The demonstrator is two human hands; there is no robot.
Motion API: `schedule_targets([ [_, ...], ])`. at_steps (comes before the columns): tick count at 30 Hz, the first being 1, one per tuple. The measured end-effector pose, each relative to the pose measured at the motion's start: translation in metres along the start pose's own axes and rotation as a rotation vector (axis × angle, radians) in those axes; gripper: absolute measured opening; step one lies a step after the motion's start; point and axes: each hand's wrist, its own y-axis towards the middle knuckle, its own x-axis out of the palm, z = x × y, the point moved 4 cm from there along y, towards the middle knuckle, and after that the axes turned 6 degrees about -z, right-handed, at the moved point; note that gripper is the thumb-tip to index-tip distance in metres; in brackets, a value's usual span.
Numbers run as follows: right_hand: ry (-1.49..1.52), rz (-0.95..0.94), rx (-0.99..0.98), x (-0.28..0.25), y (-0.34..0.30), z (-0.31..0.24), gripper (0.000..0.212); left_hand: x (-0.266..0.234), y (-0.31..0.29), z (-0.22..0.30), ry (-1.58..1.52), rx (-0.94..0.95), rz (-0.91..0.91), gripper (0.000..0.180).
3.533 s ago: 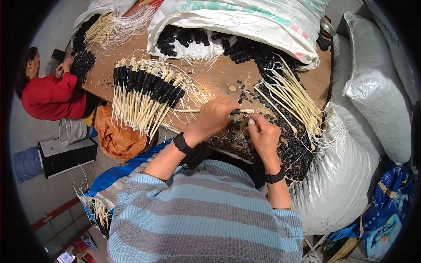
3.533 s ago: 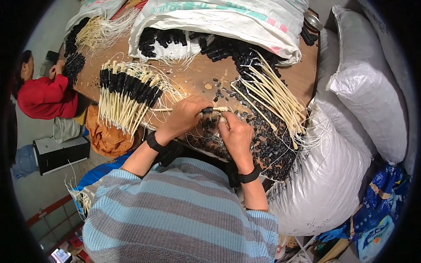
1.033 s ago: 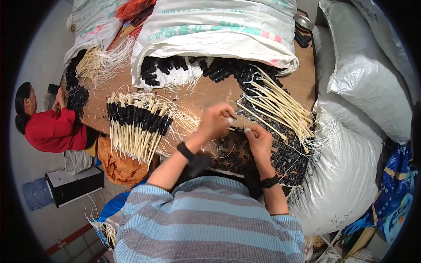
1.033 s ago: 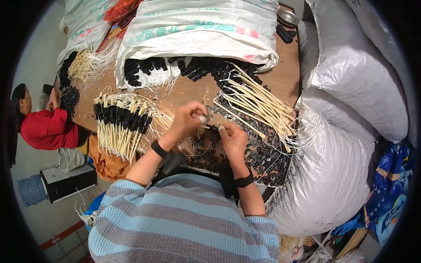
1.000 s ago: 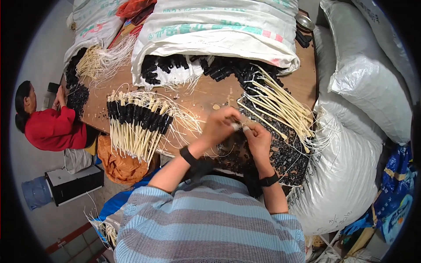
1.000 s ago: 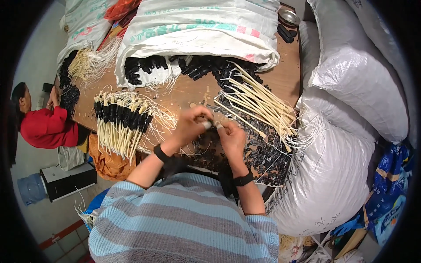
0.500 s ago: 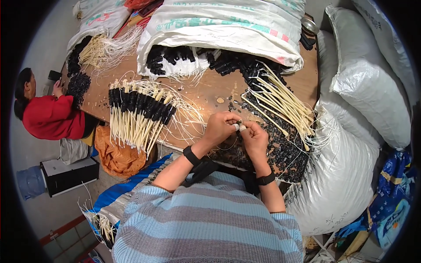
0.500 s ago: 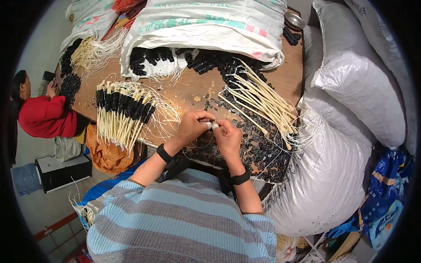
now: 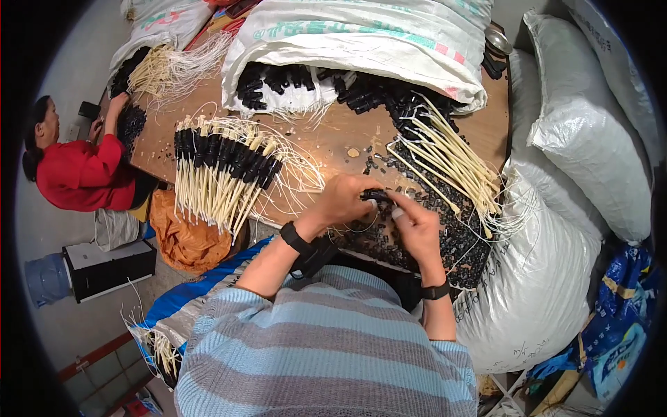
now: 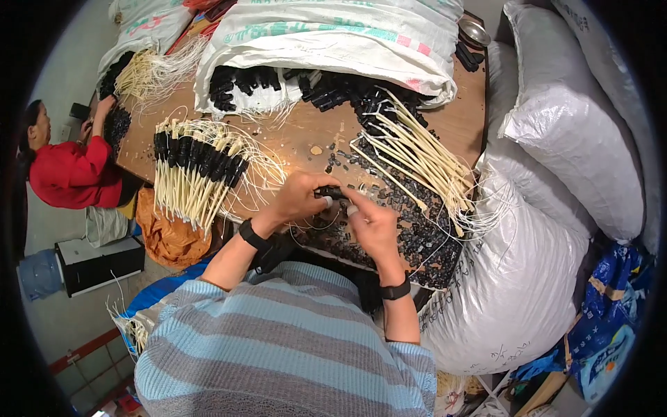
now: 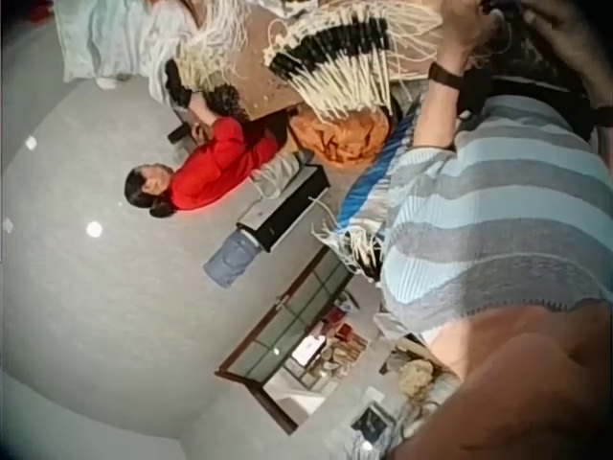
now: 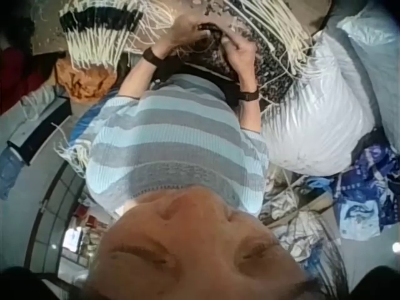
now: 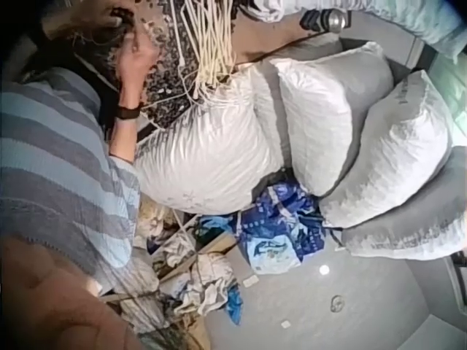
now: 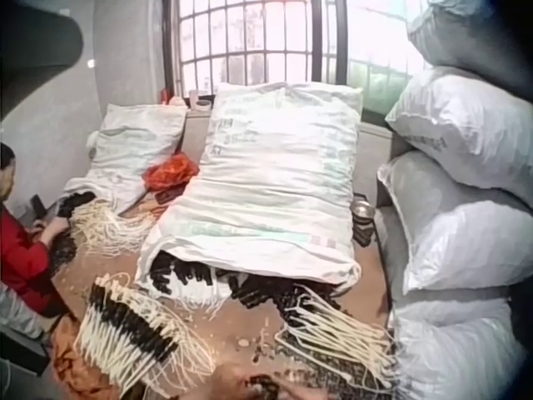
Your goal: The person threads a white cord through a black plastic component, slides it onto a wooden stick, and then fits a small metal piece onto the cord. They repeat this process, placing each completed assembly onto a growing pile on the table.
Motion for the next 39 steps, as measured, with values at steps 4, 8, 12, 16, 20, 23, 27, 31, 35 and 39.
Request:
schedule_targets([
  [4, -0.471, -0.078, -0.117, 0.006, 0.004, -0.026, 0.032, -0.011, -0.007, 0.004, 0.187, -0.068, 0.020, 0.028],
  [8, -0.251, -0.067, 0.300, 0.009, 0.012, -0.006, 0.025, -0.008, -0.013, 0.024, 0.316, 0.061, 0.131, 0.023],
  [12, -0.130, -0.175, 0.340, 0.019, 0.019, -0.009, 0.020, -0.017, -0.023, 0.027, 0.467, 0.068, 0.132, 0.020],
  [16, -0.288, -0.125, 0.062, 0.038, 0.029, -0.042, 0.015, -0.054, -0.041, 0.026, 0.380, 0.050, 0.362, 0.018],
  [20, -0.296, 0.238, -0.224, 0.022, 0.035, -0.073, 0.006, -0.129, -0.075, 0.013, 0.622, -0.016, 0.646, 0.012],
  [23, -0.316, 0.006, -0.257, 0.042, 0.040, -0.063, 0.010, -0.171, -0.106, -0.018, 0.935, -0.271, 0.781, 0.024],
  [27, -0.466, -0.215, -0.267, 0.069, 0.032, -0.050, 0.028, -0.169, -0.104, -0.022, 0.928, -0.408, 0.766, 0.051],
  [31, -0.434, -0.137, -0.113, 0.051, 0.031, -0.023, 0.029, -0.121, -0.029, -0.014, 0.355, 0.003, 0.506, 0.041],
  [35, -0.448, 0.050, 0.063, -0.001, 0.029, -0.004, 0.023, -0.069, 0.068, -0.041, 0.159, 0.110, 0.263, 0.043],
  [39, -0.675, 0.238, 0.079, -0.054, 0.018, 0.013, 0.025, -0.056, 0.124, -0.065, 0.516, -0.259, 0.088, 0.055],
])
